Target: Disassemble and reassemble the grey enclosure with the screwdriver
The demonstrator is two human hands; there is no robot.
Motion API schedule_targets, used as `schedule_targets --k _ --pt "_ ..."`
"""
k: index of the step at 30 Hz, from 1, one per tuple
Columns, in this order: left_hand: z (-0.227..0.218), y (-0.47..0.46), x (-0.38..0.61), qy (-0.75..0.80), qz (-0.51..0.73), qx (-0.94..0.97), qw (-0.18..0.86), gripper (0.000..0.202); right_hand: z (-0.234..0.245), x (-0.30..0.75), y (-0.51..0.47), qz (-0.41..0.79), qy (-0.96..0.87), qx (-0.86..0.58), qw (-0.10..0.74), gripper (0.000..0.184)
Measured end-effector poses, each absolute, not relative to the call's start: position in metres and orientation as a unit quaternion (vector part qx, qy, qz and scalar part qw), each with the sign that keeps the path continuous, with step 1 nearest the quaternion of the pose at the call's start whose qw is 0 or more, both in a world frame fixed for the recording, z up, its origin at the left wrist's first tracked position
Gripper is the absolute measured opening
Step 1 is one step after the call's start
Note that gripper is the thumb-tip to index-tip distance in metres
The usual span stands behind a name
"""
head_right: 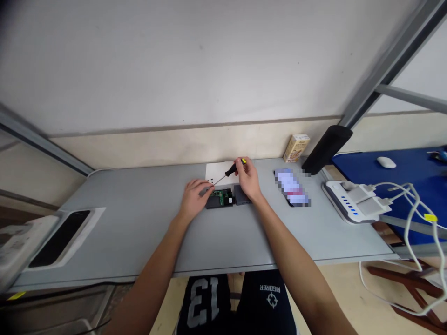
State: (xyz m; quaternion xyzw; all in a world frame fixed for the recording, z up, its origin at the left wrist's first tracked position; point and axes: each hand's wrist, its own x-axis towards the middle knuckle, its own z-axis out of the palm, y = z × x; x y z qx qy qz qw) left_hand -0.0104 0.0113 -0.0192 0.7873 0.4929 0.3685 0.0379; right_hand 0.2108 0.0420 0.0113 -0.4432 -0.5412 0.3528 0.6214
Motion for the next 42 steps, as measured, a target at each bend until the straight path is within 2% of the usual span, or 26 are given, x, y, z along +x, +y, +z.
schedule_targets --k 7,29,35,42 --pt "-0.010 0.009 -0.019 0.561 0.350 0.748 0.051 0.026 0.007 0.210 0.044 0.344 -0.557 -0.453 0.605 0.043" --pt "-0.014 0.011 -0.014 0.501 0.309 0.802 0.099 0.034 0.004 0.207 0.042 0.336 -0.576 -0.480 0.569 0.045" --pt "-0.015 0.010 -0.014 0.492 0.308 0.799 0.156 0.032 0.020 0.197 0.031 0.321 -0.632 -0.453 0.541 0.039" --pt "-0.015 0.010 -0.014 0.484 0.313 0.800 0.167 0.030 0.050 0.179 0.028 0.314 -0.725 -0.379 0.482 0.030"
